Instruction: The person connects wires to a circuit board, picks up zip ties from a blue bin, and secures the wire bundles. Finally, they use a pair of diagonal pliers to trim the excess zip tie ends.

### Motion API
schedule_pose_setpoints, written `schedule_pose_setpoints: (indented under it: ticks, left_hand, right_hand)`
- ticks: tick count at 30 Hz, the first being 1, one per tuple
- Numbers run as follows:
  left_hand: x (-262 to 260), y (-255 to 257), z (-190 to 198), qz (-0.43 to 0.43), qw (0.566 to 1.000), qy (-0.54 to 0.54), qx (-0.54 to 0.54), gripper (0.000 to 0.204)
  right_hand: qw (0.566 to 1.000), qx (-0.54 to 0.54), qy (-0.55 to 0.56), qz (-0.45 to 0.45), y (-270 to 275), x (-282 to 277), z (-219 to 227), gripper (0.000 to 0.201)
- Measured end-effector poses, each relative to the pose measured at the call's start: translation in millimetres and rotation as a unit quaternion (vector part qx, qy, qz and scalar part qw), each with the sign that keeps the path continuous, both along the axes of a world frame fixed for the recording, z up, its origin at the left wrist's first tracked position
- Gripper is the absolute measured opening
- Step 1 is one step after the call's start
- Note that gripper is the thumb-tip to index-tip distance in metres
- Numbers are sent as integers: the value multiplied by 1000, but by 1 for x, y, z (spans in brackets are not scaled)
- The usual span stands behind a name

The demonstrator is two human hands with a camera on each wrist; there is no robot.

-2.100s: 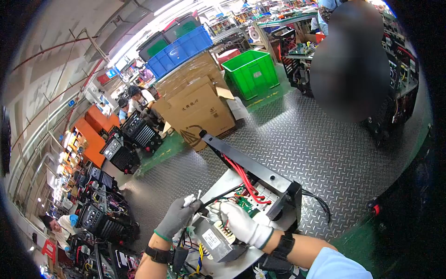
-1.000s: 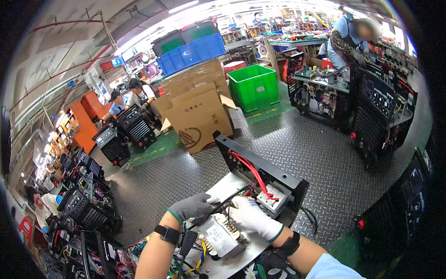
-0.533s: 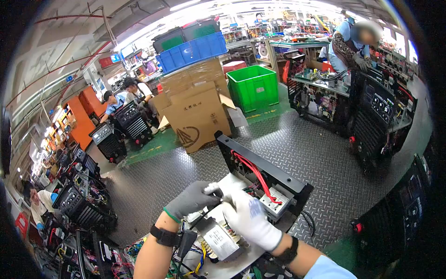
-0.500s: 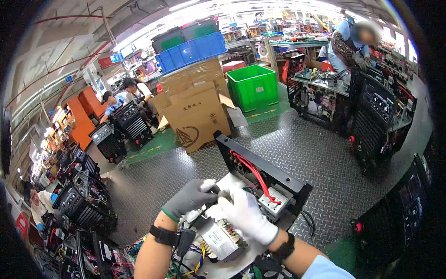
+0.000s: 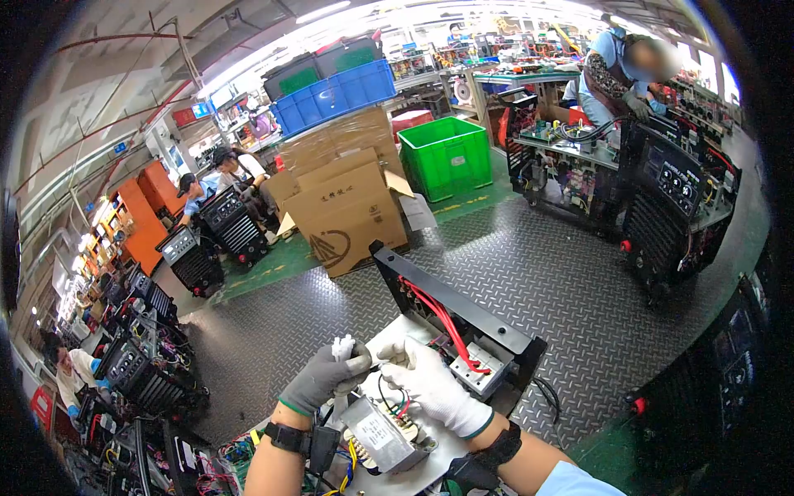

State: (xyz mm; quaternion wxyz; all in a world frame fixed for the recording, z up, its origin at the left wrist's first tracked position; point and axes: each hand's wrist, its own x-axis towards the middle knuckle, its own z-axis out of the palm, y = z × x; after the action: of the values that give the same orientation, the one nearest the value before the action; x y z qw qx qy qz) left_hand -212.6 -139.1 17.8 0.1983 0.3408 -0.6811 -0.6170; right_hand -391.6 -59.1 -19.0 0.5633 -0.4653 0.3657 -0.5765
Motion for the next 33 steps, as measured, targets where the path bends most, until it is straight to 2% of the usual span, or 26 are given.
schedule_pose_setpoints:
  ticks: [8,19,22,24,28,29,30,31,33]
  left_hand:
    - [0,4,-8,65,995,61,52,18]
    - [2,5,-7,57,995,42,66,18]
    - [-2,8,-10,61,995,62,56,19]
    - [-5,10,-10,64,994,82,45,21]
    - [-8,11,-2,49,998,29,11,21]
    - [-9,11,0,48,999,0,4,20]
    - [-9,10,-1,54,998,13,19,20]
    - [-9,10,1,54,998,12,20,20]
    - [-10,10,7,72,996,55,8,19]
  right_hand:
    - [998,27,-45,-25,2,5,-3,22]
    - [997,24,-56,-44,2,5,-6,21]
    - [999,15,-16,-42,2,4,-1,22]
    - [998,33,58,-19,5,3,10,23]
    - [990,37,132,-10,4,4,21,25]
    - [988,-9,145,-43,-1,6,17,24]
    - [983,-55,157,-76,-5,8,13,23]
    - [983,-54,156,-76,-9,8,10,23]
    - [962,-148,189,-132,-13,11,14,21]
